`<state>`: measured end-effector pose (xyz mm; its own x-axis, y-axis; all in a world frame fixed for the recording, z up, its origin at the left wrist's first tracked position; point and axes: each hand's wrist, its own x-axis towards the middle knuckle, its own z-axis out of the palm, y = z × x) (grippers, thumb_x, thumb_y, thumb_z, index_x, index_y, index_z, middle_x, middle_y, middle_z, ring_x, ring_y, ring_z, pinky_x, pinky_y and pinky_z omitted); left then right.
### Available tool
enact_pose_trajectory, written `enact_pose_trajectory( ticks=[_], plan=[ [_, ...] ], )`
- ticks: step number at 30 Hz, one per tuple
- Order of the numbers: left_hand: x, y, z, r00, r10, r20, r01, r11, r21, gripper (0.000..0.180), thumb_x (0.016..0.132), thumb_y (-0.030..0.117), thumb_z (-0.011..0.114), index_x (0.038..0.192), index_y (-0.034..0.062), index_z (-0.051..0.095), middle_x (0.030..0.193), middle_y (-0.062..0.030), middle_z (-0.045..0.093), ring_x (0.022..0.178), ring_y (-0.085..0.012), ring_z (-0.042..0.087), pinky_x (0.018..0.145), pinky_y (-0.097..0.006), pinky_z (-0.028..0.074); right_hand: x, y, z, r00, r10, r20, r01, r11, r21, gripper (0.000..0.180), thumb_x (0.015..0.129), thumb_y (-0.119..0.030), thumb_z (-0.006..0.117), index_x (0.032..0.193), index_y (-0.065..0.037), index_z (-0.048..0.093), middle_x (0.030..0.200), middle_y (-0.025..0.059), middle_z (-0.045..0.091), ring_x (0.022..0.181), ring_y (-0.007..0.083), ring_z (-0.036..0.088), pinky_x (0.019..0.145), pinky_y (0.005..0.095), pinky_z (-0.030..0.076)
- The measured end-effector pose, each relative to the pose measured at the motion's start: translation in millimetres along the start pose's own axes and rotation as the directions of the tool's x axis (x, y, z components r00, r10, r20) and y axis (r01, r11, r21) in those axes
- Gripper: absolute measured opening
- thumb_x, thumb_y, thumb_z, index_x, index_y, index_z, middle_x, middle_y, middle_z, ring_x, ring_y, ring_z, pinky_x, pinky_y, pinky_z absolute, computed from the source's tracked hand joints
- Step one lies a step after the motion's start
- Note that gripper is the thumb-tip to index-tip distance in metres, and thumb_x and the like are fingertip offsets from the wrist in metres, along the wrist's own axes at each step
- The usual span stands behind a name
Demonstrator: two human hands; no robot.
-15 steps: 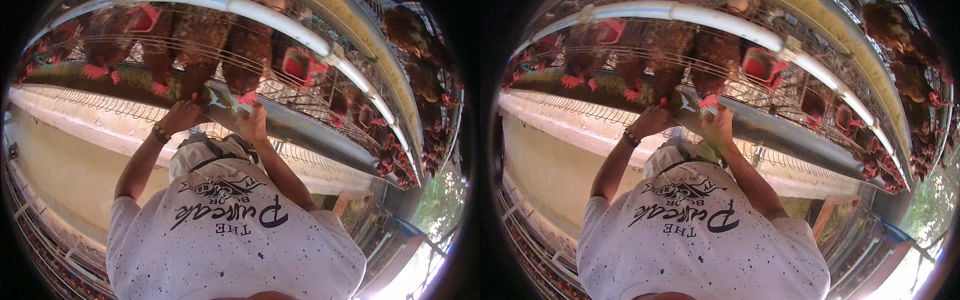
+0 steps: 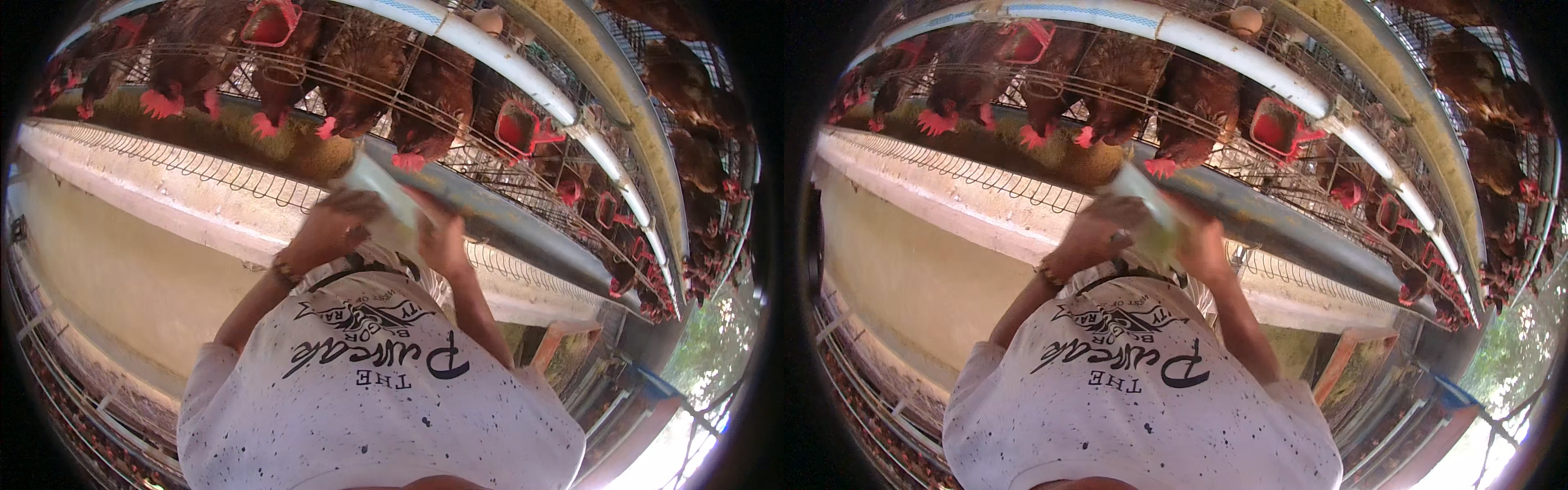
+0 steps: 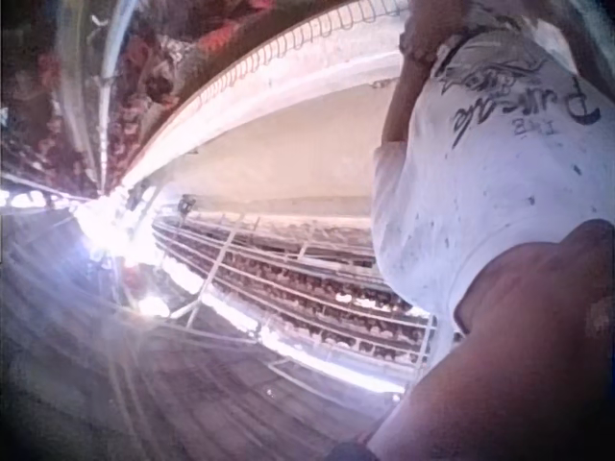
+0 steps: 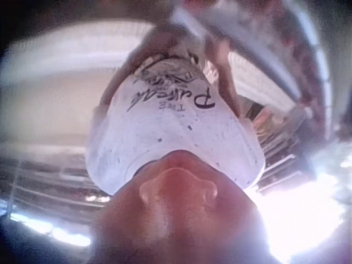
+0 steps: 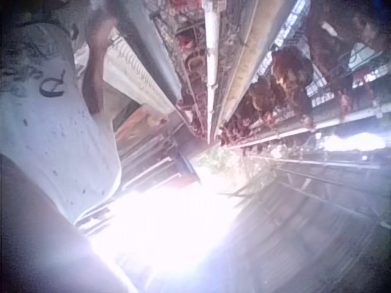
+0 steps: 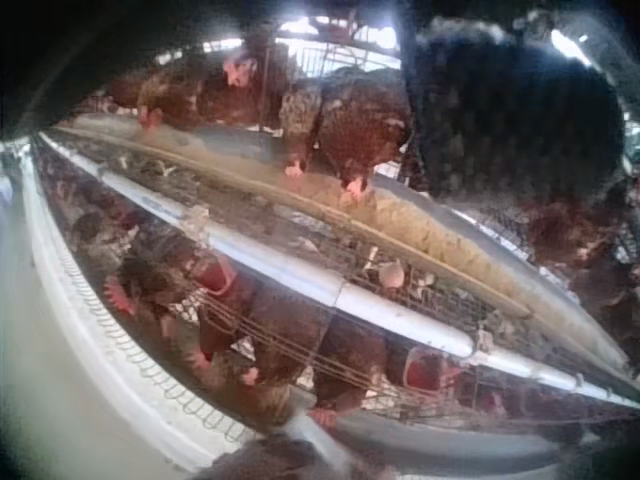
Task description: The person uses a white scraper to clean the exterior of a long, curved metal trough attached to a multi-tiered chicken cage system. They repeatedly scrape along the trough's surface to remove debris.
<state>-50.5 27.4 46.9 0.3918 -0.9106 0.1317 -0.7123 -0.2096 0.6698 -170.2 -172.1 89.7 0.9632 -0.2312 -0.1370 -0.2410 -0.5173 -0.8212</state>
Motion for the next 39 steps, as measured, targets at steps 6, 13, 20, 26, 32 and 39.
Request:
enact_pose_trajectory(
  ticks=[6,13,20,26,32,39],
  plan=[
    [76.6,29.2,117.7,0.937,0.307,0.164,-0.26,0.931,-0.255,0.047,0.088,0.029,0.064,0.13,0.0088,0.057,0.128,-0.0143,0.061,0.117,-0.0321,0.058,0.1,-0.042,0.047,-61.3,46.8,-92.3,0.978,0.13,-0.164,-0.154,0.978,-0.143,0.044,0.086,0.009,0.049,0.126,-0.004,0.064,0.121,0.0208,0.067,0.118,0.0303,0.062,0.102,0.0374,0.044],
    [94.2,44.1,111.9,0.98,0.105,0.168,-0.084,0.988,-0.127,0.056,0.078,0.03,0.076,0.118,-0.0024,0.055,0.118,-0.0217,0.06,0.106,-0.0375,0.06,0.094,-0.045,0.047,-37.5,84.7,-86.5,0.981,0.094,-0.172,-0.105,0.993,-0.053,0.044,0.081,0.011,0.051,0.12,-0.003,0.066,0.113,0.0205,0.068,0.108,0.0371,0.065,0.097,0.0398,0.046],
    [47.2,-13.7,75.7,0.993,-0.111,0.045,0.098,0.97,0.224,0.079,0.073,0.038,0.08,0.127,-0.0104,0.047,0.133,-0.0355,0.044,0.125,-0.0474,0.046,0.107,-0.05,0.039,37.5,76.2,-4.5,0.99,-0.138,-0.001,0.138,0.984,0.114,0.055,0.074,0.011,0.051,0.126,-0.002,0.061,0.106,0.0209,0.068,0.084,0.0289,0.067,0.078,0.0363,0.052],
    [20.5,-37.0,50.0,0.994,-0.107,0.034,0.094,0.958,0.269,0.089,0.078,0.054,0.072,0.126,-0.0153,0.044,0.131,-0.0383,0.045,0.124,-0.048,0.047,0.106,-0.05,0.04,67.8,15.7,29.7,0.978,0.128,0.162,-0.128,0.992,-0.01,0.061,0.073,0.008,0.055,0.133,-0.008,0.057,0.106,0.0271,0.064,0.09,0.0405,0.066,0.079,0.0416,0.053],
    [18.3,-76.1,-0.3,0.992,-0.017,0.129,0.008,0.998,0.064,0.094,0.072,0.076,0.066,0.111,-0.009,0.058,0.11,-0.0295,0.06,0.105,-0.0426,0.061,0.088,-0.045,0.051,92.0,0.1,65.8,0.976,-0.207,-0.073,0.194,0.969,-0.153,0.038,0.085,0.006,0.054,0.122,0.0,0.064,0.115,0.0232,0.067,0.108,0.0355,0.066,0.094,0.0408,0.049],
    [-12.0,-151.0,-67.6,0.968,0.01,0.252,0.014,0.995,-0.094,0.081,0.064,0.07,0.076,0.109,0.0037,0.065,0.098,-0.0174,0.068,0.095,-0.0342,0.067,0.086,-0.047,0.051,138.9,-75.2,134.8,0.986,-0.078,-0.148,0.062,0.992,-0.108,0.033,0.086,0.001,0.057,0.118,0.002,0.066,0.114,0.0253,0.067,0.107,0.0363,0.066,0.094,0.0395,0.048]
  ],
)
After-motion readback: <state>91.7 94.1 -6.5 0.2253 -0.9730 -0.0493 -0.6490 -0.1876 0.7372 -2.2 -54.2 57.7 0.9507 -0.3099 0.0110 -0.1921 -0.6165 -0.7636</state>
